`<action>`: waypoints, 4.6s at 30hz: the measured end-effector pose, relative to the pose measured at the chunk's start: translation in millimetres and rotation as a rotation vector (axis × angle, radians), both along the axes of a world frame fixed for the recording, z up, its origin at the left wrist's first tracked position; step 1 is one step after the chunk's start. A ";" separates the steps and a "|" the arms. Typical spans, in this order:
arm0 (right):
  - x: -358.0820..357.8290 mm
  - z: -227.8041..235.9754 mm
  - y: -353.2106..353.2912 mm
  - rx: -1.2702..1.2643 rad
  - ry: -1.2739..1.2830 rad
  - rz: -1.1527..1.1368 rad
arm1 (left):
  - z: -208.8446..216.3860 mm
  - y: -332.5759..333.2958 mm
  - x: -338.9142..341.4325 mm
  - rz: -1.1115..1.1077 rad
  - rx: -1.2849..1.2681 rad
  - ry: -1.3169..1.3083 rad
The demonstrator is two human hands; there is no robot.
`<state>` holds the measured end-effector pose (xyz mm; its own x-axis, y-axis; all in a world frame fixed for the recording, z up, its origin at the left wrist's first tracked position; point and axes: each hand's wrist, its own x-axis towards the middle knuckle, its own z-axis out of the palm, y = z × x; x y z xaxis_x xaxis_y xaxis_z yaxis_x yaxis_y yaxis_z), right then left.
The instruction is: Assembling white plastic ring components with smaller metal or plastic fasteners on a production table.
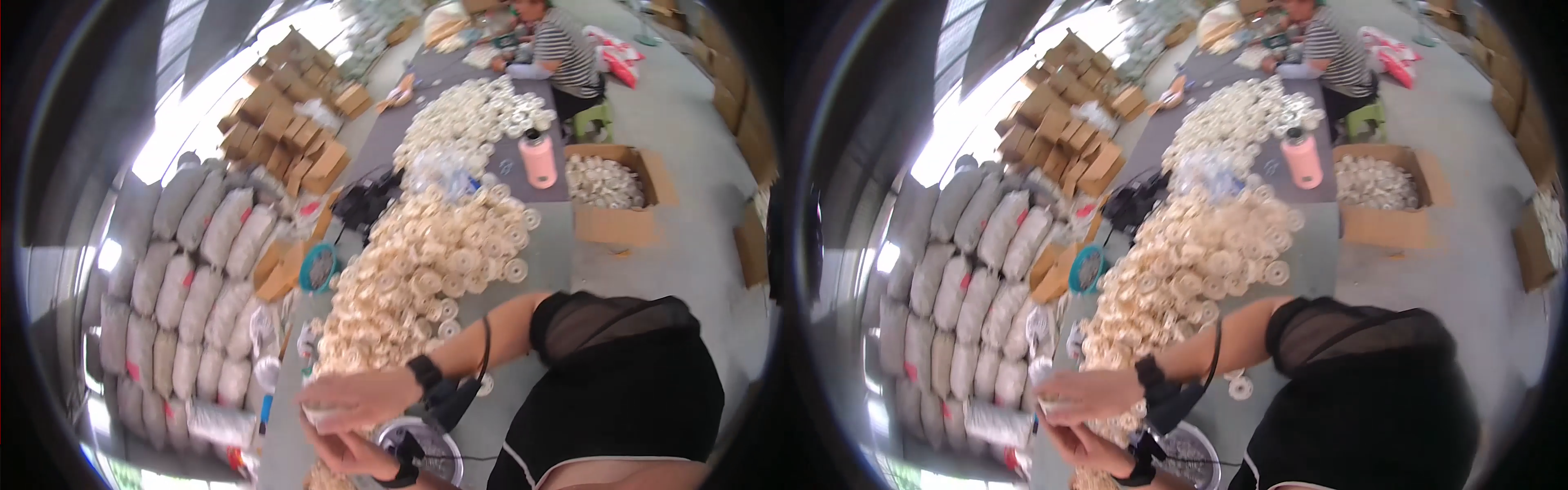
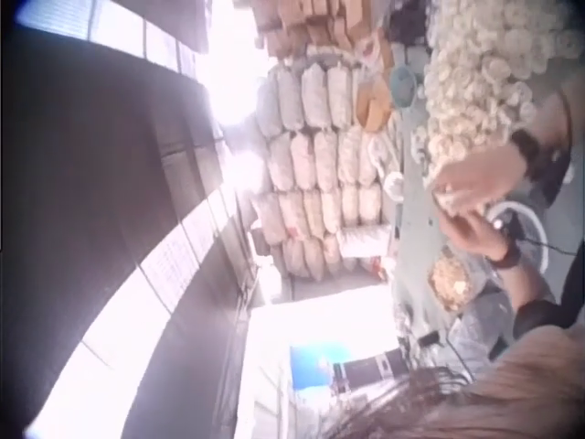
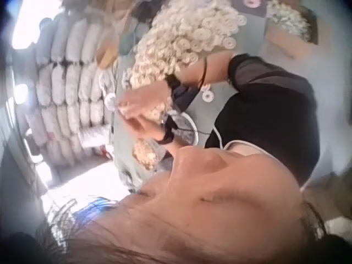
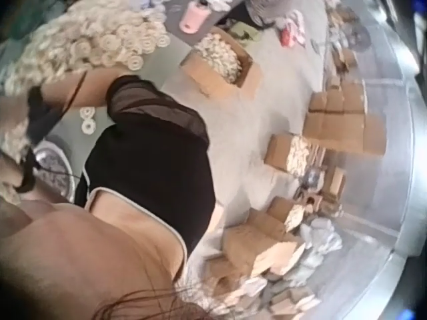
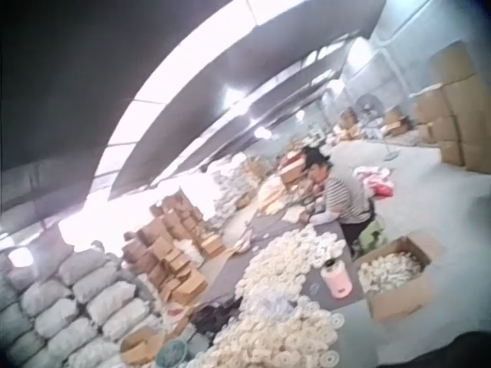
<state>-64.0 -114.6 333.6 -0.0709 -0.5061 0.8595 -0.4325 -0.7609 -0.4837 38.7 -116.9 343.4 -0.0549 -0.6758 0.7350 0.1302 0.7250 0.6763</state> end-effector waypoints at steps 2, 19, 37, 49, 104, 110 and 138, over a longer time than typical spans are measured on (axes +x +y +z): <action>19.4 -10.4 8.3 0.245 -0.159 0.163 | -12.4 1.1 29.9 0.065 -0.056 -0.243; 23.4 -235.0 53.4 1.358 -1.182 0.424 | -223.3 36.7 36.9 -0.343 0.826 -0.238; 23.8 -216.8 69.1 0.932 -0.008 -0.211 | -303.8 24.6 69.5 -1.079 1.384 0.297; 41.1 -204.9 67.5 0.839 0.052 0.030 | -302.0 43.5 82.8 -0.623 1.609 0.317; -35.8 -304.7 31.7 0.933 0.505 -0.452 | -315.8 21.5 89.3 -0.355 1.265 -0.446; -46.3 -321.3 -20.5 1.091 0.265 -0.489 | -302.7 7.9 94.1 -0.396 1.462 -0.332; -15.7 -345.2 -31.9 0.892 -0.197 -0.352 | -276.1 -101.7 162.4 0.190 1.040 0.036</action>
<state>-79.7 -146.6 -11.7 -0.4439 -0.8868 0.1285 -0.4148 0.0762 -0.9067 201.1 -218.6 67.3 0.1283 -0.9690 -0.2111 0.1072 -0.1981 0.9743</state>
